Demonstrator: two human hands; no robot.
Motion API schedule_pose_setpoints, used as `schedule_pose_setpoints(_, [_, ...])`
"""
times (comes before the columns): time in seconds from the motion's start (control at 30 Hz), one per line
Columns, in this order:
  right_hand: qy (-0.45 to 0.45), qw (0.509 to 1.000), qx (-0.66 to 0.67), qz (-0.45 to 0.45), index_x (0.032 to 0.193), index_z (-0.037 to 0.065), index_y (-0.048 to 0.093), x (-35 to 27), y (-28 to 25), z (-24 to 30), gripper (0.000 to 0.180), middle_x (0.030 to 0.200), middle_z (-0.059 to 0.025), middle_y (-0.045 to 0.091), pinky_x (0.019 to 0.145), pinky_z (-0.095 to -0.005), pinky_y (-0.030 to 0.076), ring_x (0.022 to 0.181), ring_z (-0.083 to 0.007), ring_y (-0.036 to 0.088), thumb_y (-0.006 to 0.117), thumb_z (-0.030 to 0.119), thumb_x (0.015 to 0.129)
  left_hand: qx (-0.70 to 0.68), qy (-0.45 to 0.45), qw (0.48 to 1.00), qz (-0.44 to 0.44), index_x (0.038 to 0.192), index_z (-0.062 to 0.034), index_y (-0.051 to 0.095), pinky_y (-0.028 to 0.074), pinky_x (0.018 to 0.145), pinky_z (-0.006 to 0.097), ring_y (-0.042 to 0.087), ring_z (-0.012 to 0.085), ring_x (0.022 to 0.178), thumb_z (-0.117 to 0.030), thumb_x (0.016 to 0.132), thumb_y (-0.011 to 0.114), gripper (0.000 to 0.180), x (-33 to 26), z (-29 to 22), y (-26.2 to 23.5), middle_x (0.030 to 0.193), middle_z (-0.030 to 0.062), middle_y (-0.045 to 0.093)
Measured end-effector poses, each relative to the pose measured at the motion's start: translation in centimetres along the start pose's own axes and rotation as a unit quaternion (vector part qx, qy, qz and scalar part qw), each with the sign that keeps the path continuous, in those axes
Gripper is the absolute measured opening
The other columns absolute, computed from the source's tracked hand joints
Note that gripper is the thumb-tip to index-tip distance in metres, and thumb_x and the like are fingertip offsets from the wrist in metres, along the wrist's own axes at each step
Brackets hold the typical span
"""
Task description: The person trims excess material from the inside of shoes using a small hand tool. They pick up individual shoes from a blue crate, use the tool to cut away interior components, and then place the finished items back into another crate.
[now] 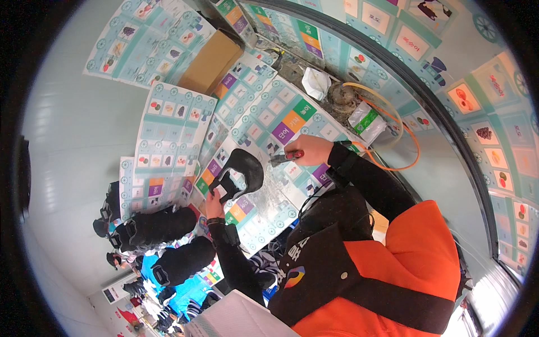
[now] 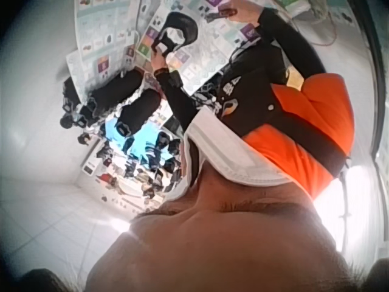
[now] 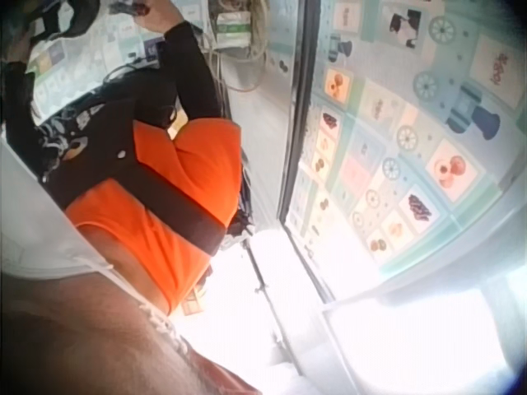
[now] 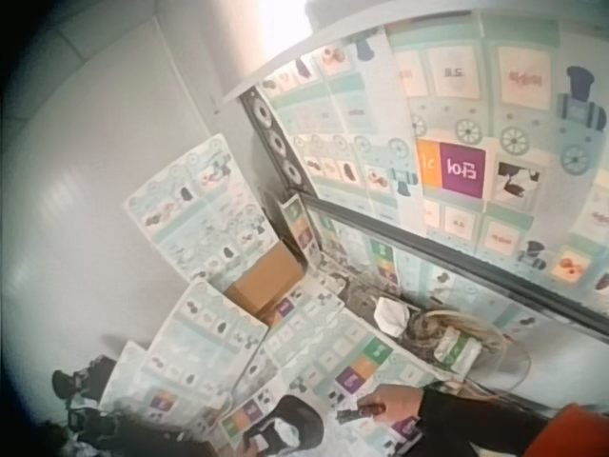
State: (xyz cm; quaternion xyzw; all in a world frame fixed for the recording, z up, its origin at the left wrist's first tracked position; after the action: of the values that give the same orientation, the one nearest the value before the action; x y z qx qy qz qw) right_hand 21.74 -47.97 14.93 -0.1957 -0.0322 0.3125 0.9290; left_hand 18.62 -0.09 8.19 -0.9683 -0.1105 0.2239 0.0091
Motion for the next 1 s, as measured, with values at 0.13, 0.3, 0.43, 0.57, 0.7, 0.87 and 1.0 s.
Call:
schedule_pose_setpoints(0.13, [0.0,0.999,-0.012,-0.047,0.095,0.007,0.066,-0.1,0.4,-1.2,0.019,0.076,-0.0163,0.064,0.065,-0.0416,0.046,0.073,-0.0386,0.062,0.063,0.012,0.077,0.073,0.048,0.996,0.015,0.129,-0.0014,0.058,0.055,0.083,0.031,0.066,0.0172,0.099,-0.024,0.105,0.056,0.033,1.3,0.0,0.4,0.115,0.009,0.068])
schedule_pose_setpoints(0.3, [-0.054,0.998,0.013,0.015,0.095,0.005,0.064,0.1,-0.2,0.3,0.019,0.072,-0.0144,0.061,0.064,-0.0409,0.045,0.069,-0.035,0.061,0.064,0.012,0.077,0.281,0.136,0.95,-0.011,0.118,0.0025,0.063,0.05,0.084,0.035,0.066,0.0194,0.095,-0.023,0.1,0.06,0.032,2.9,-0.6,0.6,0.104,0.0134,0.071])
schedule_pose_setpoints(0.43, [-0.056,0.998,0.002,0.038,0.093,0.003,0.062,0.3,0.3,0.9,0.019,0.07,-0.013,0.059,0.064,-0.0402,0.043,0.069,-0.0316,0.062,0.064,0.014,0.077,0.353,0.181,0.918,-0.012,0.12,0.0014,0.063,0.051,0.084,0.035,0.068,0.023,0.095,-0.024,0.099,0.061,0.033,2.6,-1.8,1.2,0.105,0.0164,0.071])
schedule_pose_setpoints(0.57, [-0.012,0.993,-0.01,0.12,0.093,0.002,0.062,0.0,-0.4,0.5,0.02,0.072,-0.0134,0.061,0.065,-0.0399,0.044,0.07,-0.0323,0.063,0.064,0.013,0.076,0.41,0.196,0.891,0.015,0.119,0.0022,0.063,0.051,0.084,0.037,0.069,0.0282,0.097,-0.021,0.098,0.063,0.032,1.6,-4.4,4.8,0.106,0.0194,0.071])
schedule_pose_setpoints(0.7, [-0.052,0.998,0.032,0.036,0.095,0.002,0.062,0.2,-0.2,0.2,0.023,0.076,-0.0126,0.063,0.066,-0.0388,0.045,0.072,-0.0315,0.063,0.064,0.013,0.075,0.43,0.203,0.88,0.012,0.121,0.0018,0.063,0.052,0.085,0.038,0.069,0.031,0.098,-0.019,0.096,0.064,0.032,1.4,-4.6,4.8,0.107,0.0202,0.071])
schedule_pose_setpoints(0.87, [-0.052,0.996,0.039,0.056,0.094,0.003,0.061,0.7,-0.2,0.4,0.023,0.077,-0.0143,0.064,0.065,-0.0396,0.044,0.072,-0.0333,0.063,0.064,0.013,0.074,0.458,0.224,0.86,0.023,0.12,0.0013,0.063,0.052,0.086,0.038,0.07,0.0316,0.099,-0.018,0.096,0.064,0.032,1.6,-3.9,5.3,0.107,0.0201,0.071])
schedule_pose_setpoints(1.0, [-0.062,0.997,0.017,-0.044,0.094,0.002,0.061,1.0,0.2,-1.7,0.023,0.075,-0.0131,0.062,0.065,-0.0391,0.044,0.07,-0.0333,0.061,0.064,0.012,0.074,0.425,0.184,0.886,0.036,0.12,0.0009,0.063,0.052,0.085,0.038,0.07,0.0306,0.098,-0.02,0.095,0.065,0.032,1.6,-3.1,4.8,0.105,0.0189,0.071])
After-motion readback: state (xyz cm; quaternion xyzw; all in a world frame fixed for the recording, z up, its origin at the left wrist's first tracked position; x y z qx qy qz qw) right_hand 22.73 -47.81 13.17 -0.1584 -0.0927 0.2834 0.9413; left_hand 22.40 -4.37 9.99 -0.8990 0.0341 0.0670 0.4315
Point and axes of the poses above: each hand's wrist, its own x-axis towards the middle knuckle, its own y-axis out of the palm, z = x × y, the point moved 1 cm from there along x, towards the middle knuckle
